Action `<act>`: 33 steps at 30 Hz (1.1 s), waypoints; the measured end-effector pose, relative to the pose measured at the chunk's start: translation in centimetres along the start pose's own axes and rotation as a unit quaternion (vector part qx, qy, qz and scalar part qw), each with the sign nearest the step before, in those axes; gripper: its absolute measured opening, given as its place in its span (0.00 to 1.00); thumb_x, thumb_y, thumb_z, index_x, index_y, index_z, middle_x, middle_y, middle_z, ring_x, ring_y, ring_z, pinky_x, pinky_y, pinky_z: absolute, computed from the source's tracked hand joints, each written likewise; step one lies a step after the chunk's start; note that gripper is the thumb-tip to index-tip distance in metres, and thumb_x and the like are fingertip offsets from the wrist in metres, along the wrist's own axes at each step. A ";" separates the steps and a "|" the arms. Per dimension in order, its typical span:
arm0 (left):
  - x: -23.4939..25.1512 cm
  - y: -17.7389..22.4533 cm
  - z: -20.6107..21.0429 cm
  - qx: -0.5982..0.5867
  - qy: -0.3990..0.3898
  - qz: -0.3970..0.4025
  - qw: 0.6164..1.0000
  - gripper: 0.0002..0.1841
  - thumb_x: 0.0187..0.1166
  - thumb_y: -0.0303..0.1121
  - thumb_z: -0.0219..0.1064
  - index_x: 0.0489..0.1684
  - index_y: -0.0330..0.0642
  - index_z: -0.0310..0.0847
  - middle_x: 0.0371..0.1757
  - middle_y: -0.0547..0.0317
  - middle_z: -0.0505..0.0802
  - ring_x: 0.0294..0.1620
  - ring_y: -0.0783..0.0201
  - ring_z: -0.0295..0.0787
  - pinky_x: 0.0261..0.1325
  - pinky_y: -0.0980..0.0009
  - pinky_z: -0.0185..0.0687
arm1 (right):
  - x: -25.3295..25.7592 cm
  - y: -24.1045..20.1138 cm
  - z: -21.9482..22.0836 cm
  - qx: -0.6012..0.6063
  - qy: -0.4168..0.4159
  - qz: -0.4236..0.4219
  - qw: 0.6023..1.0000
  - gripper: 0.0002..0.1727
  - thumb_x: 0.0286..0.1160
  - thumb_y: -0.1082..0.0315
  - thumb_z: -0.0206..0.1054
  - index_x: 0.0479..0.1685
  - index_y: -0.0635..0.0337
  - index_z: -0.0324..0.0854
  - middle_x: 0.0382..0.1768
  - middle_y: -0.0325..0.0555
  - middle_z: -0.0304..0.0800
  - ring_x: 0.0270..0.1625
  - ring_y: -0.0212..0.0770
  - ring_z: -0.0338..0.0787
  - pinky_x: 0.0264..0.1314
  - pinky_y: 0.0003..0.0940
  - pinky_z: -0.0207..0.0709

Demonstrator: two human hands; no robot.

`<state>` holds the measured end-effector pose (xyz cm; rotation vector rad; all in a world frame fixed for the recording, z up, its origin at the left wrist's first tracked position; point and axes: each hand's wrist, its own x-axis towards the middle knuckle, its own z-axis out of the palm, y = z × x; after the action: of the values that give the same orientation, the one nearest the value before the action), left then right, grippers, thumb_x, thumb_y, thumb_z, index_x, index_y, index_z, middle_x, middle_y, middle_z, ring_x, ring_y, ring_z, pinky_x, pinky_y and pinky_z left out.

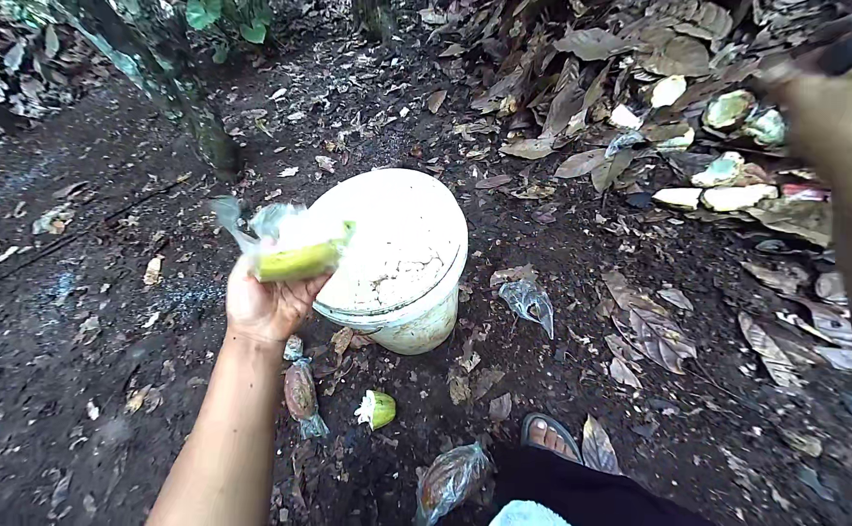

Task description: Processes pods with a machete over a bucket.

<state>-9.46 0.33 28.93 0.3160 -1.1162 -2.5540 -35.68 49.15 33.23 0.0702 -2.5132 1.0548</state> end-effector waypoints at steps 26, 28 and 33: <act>3.9 1.8 -1.1 0.031 -0.202 -0.012 0.979 0.24 0.77 0.46 0.62 0.66 0.42 0.80 0.61 0.44 0.90 0.62 0.49 0.89 0.63 0.53 0.88 | -19.0 -6.8 3.2 0.172 -0.534 -0.296 0.773 0.30 0.90 0.37 0.47 0.87 0.30 0.69 0.46 0.30 0.87 0.34 0.14 0.81 0.36 0.14 0.77; 4.1 2.1 -0.7 0.089 -0.215 0.005 0.973 0.23 0.83 0.45 0.52 0.65 0.42 0.83 0.61 0.45 0.91 0.62 0.51 0.89 0.64 0.55 0.87 | -19.1 -7.0 2.7 0.162 -0.526 -0.299 0.779 0.29 0.90 0.38 0.47 0.87 0.30 0.69 0.50 0.29 0.89 0.39 0.14 0.82 0.43 0.15 0.78; 4.3 3.1 0.4 0.152 -0.229 0.024 0.961 0.21 0.82 0.42 0.52 0.59 0.42 0.86 0.59 0.48 0.93 0.60 0.55 0.92 0.61 0.59 0.89 | -20.3 -7.0 2.8 0.182 -0.510 -0.284 0.791 0.30 0.90 0.38 0.49 0.86 0.33 0.71 0.46 0.29 0.88 0.35 0.15 0.81 0.37 0.14 0.77</act>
<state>-12.88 -2.99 31.18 -0.2476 -1.6624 -2.4716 -16.72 40.02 28.26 1.8264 -2.6738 1.4117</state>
